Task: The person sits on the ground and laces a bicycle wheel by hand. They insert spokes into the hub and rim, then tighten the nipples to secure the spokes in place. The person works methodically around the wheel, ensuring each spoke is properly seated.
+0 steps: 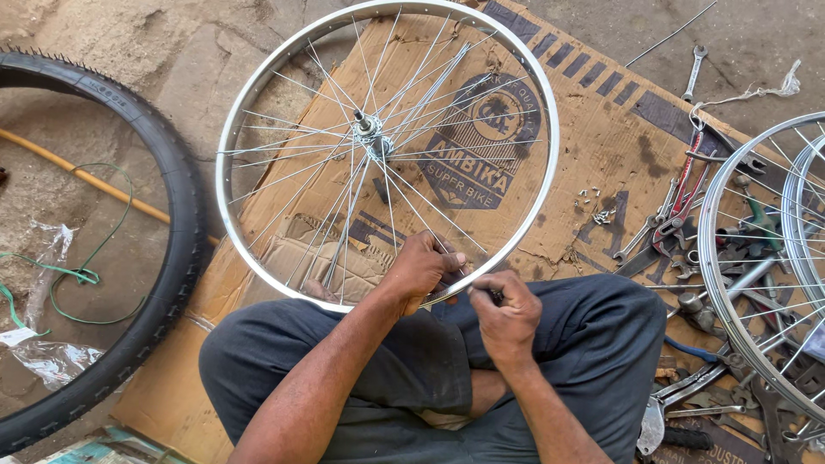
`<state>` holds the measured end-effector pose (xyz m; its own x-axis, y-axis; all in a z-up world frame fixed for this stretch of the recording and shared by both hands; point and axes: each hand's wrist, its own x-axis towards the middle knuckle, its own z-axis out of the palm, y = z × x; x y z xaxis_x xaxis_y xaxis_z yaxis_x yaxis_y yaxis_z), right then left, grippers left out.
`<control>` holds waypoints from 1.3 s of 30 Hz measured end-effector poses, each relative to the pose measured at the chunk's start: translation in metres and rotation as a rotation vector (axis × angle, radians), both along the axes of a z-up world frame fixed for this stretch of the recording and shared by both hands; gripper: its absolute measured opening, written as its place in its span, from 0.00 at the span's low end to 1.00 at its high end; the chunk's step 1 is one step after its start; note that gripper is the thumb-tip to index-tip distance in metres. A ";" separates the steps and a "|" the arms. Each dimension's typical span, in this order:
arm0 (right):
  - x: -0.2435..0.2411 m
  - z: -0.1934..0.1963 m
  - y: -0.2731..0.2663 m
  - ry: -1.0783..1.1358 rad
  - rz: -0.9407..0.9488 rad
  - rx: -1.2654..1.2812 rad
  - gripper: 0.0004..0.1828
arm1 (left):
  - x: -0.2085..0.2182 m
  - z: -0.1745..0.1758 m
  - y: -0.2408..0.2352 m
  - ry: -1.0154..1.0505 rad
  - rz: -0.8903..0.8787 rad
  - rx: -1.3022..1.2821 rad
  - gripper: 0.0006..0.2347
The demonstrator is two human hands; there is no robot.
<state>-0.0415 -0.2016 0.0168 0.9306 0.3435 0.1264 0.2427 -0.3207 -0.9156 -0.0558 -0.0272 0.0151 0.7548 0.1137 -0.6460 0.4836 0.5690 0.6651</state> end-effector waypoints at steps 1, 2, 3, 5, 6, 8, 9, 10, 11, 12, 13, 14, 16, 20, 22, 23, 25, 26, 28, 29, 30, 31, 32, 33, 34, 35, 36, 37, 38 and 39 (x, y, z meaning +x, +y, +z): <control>-0.002 0.002 0.002 -0.002 -0.005 0.006 0.06 | 0.000 0.001 0.001 -0.003 -0.007 0.008 0.07; -0.004 0.004 0.004 -0.003 -0.009 0.012 0.07 | -0.001 0.002 0.001 -0.007 -0.013 0.015 0.07; -0.006 0.005 0.005 -0.005 -0.014 0.018 0.07 | -0.001 0.004 0.002 -0.010 -0.020 0.024 0.07; -0.009 0.008 0.007 0.010 -0.014 0.022 0.06 | -0.003 0.007 0.003 0.001 -0.035 0.029 0.07; -0.010 0.009 0.008 0.018 -0.014 0.023 0.06 | -0.003 0.009 0.003 0.007 -0.042 0.032 0.07; -0.013 0.010 0.008 -0.031 -0.014 0.012 0.06 | -0.003 0.012 0.004 -0.011 -0.063 0.050 0.07; -0.012 0.010 0.010 -0.059 -0.014 0.008 0.07 | -0.002 0.014 0.005 -0.023 -0.073 0.061 0.08; -0.012 0.010 0.010 -0.063 -0.019 0.013 0.07 | -0.001 0.015 0.005 -0.020 -0.063 0.055 0.08; -0.012 0.010 0.010 -0.062 -0.026 0.016 0.07 | -0.002 0.015 0.004 -0.013 -0.054 0.046 0.07; -0.013 0.010 0.009 -0.061 -0.033 0.018 0.07 | -0.002 0.015 0.003 -0.006 -0.046 0.038 0.07; -0.012 0.009 0.010 -0.061 -0.035 0.011 0.07 | -0.001 0.014 0.003 -0.007 -0.046 0.039 0.07; -0.012 0.008 0.010 -0.062 -0.036 0.003 0.07 | -0.001 0.013 0.003 -0.008 -0.046 0.040 0.07; -0.014 0.008 0.009 -0.052 -0.042 -0.011 0.06 | -0.002 0.012 0.003 -0.008 -0.049 0.039 0.07; -0.015 0.007 0.010 -0.053 -0.022 0.023 0.06 | -0.001 0.009 0.002 -0.019 -0.052 0.045 0.07; -0.015 0.007 0.009 -0.045 -0.014 0.056 0.07 | -0.001 0.008 0.001 -0.019 -0.050 0.044 0.07; -0.014 0.006 0.008 -0.030 -0.017 0.068 0.07 | -0.001 0.007 0.002 -0.016 -0.045 0.039 0.07; -0.011 0.003 0.006 -0.033 0.017 0.109 0.07 | -0.002 0.006 0.003 -0.023 -0.049 0.032 0.07; -0.009 0.001 0.005 -0.052 0.055 0.138 0.08 | -0.002 0.005 0.003 -0.033 -0.058 0.030 0.07; -0.006 -0.002 0.001 -0.062 0.096 0.193 0.09 | -0.003 0.005 0.003 -0.035 -0.062 0.021 0.07; -0.004 -0.005 0.000 -0.055 0.102 0.219 0.09 | -0.003 0.005 0.004 -0.030 -0.054 0.015 0.07; -0.003 -0.007 -0.002 -0.049 0.109 0.245 0.10 | -0.003 0.006 0.004 -0.024 -0.046 0.010 0.07; -0.002 -0.009 -0.003 -0.023 0.079 0.268 0.10 | -0.004 0.007 0.004 -0.040 -0.061 0.006 0.07; -0.001 -0.010 -0.004 0.002 0.049 0.291 0.09 | -0.004 0.008 0.005 -0.056 -0.077 0.003 0.08; 0.001 -0.012 -0.004 0.025 0.020 0.316 0.09 | -0.004 0.009 0.006 -0.074 -0.091 0.003 0.08; 0.003 -0.014 -0.003 0.000 0.032 0.269 0.10 | -0.003 0.011 0.008 -0.056 -0.083 0.008 0.08; 0.003 -0.016 -0.004 -0.023 0.041 0.216 0.10 | -0.003 0.011 0.008 -0.036 -0.078 0.008 0.07; 0.002 -0.017 -0.006 -0.046 0.050 0.164 0.10 | -0.002 0.012 0.007 -0.016 -0.073 0.007 0.07; 0.000 -0.019 -0.006 -0.006 0.049 0.217 0.10 | -0.002 0.012 0.007 -0.022 -0.072 0.007 0.07; -0.003 -0.020 -0.006 0.034 0.048 0.271 0.09 | -0.002 0.013 0.006 -0.027 -0.070 0.007 0.07; -0.006 -0.022 -0.005 0.076 0.049 0.326 0.09 | -0.003 0.014 0.007 -0.032 -0.066 0.009 0.07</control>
<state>-0.0477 -0.2069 -0.0048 0.9248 0.3413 0.1682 0.1781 0.0024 -0.9840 -0.0590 -0.0203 0.0287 0.7811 0.0685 -0.6207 0.4983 0.5306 0.6857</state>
